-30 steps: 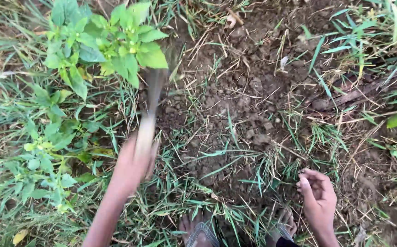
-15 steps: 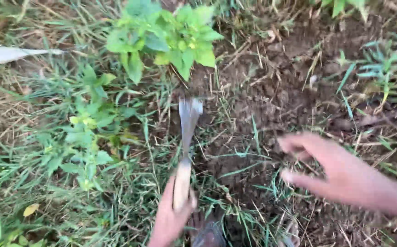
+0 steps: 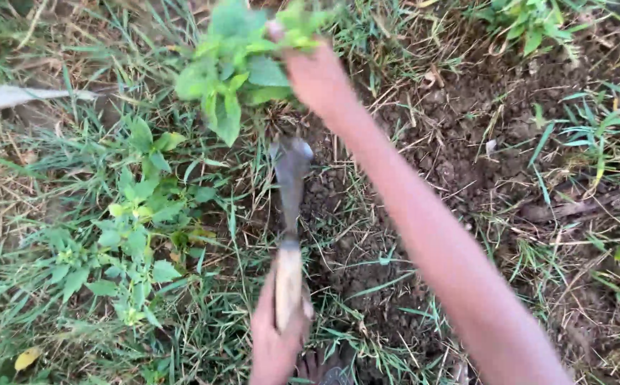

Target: Dig the soil using a hand trowel to prepare for planting.

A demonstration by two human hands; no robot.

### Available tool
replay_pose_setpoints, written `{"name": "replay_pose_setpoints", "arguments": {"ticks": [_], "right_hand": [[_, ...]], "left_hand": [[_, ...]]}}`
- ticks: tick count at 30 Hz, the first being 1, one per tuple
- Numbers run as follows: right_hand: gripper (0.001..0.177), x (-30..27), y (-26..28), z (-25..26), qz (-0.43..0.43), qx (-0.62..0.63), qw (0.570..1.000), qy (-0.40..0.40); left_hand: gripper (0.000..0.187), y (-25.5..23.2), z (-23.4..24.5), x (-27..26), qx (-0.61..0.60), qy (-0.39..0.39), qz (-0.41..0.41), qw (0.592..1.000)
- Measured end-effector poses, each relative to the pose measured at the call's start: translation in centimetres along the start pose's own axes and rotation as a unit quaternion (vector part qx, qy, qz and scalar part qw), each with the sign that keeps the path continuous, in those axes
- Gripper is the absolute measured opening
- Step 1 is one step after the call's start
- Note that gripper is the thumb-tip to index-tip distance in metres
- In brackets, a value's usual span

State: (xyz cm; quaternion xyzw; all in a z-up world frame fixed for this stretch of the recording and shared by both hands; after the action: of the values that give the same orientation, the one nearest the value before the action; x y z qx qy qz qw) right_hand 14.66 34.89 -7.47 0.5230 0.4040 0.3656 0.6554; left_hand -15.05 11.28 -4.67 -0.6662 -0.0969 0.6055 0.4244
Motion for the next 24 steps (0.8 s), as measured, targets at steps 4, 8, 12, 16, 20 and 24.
{"name": "replay_pose_setpoints", "arguments": {"ticks": [4,8,12,16,20,24], "right_hand": [[0.042,-3.6,-1.4,1.3,-0.057,0.1,0.993,-0.016],[0.048,-3.5,-0.2,0.8,-0.085,0.11,0.99,-0.015],[0.053,-4.6,0.7,2.0,0.075,-0.025,0.992,-0.099],[0.054,-5.9,1.2,2.1,0.093,0.035,0.99,-0.103],[0.047,-7.1,-0.1,3.3,-0.072,0.131,0.985,-0.084],[0.047,-7.0,-0.6,2.6,-0.057,0.177,0.98,-0.069]], "left_hand": [[0.077,1.5,-0.5,-1.8,-0.006,0.021,-0.151,0.988],[0.06,-5.2,-3.4,10.1,0.148,0.005,-0.134,0.98],[0.059,-13.8,-8.6,13.2,-0.028,0.088,-0.143,0.985],[0.058,-9.3,-6.5,8.2,0.041,0.047,-0.1,0.993],[0.066,2.4,-4.1,0.7,-0.098,0.062,-0.144,0.983],[0.073,9.7,-0.4,-4.8,0.055,-0.026,0.051,0.997]]}}
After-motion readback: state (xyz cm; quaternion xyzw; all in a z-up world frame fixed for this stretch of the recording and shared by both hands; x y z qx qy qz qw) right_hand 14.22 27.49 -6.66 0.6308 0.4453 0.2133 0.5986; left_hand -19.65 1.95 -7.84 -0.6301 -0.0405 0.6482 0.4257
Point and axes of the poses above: each hand's wrist, its own x-axis towards the middle knuckle, its own z-axis out of the back of the hand, y = z × x, the point moved 8 cm from there along x, towards the middle knuckle, and after that the axes turned 6 degrees about z, right-handed, at the moved point
